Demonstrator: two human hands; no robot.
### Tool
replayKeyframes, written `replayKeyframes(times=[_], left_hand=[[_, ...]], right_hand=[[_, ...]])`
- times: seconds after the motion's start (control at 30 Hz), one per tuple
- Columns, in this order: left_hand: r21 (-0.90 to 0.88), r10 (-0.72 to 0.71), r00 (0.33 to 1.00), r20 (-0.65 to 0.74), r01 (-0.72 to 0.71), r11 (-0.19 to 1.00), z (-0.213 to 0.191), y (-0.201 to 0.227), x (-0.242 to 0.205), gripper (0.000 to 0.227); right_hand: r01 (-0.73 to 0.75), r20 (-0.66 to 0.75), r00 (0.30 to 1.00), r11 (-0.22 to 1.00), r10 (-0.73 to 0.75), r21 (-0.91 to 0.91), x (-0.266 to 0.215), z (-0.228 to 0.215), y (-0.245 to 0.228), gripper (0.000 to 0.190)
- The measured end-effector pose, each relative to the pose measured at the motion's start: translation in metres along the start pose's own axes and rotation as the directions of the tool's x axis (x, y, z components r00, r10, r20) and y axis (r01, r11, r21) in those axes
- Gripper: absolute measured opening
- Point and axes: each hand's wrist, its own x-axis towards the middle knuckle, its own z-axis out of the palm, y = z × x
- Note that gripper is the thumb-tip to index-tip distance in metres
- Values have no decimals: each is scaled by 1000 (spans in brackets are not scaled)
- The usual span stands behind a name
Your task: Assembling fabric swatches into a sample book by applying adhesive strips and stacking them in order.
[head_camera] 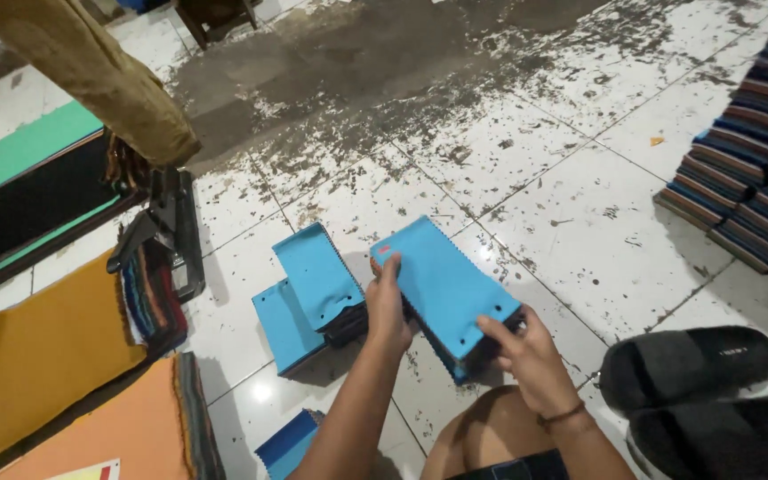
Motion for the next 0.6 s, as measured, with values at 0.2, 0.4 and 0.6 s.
replayKeyframes(times=[0.2,0.4,0.6], left_hand=[[224,-4,999,-39,12,975,-4,-2,9,90],[213,-11,997,-81,28,977,-2,4,7,92],[228,36,992,-121,-8,974,2,3,19,77]], right_hand=[[0,-65,998,982,-12,-190,-10,4,-1,72],[35,-52,998,993,-41,-110,-2,-3,16,71],[21,-44,999,987,-28,-157,2,-8,19,73]])
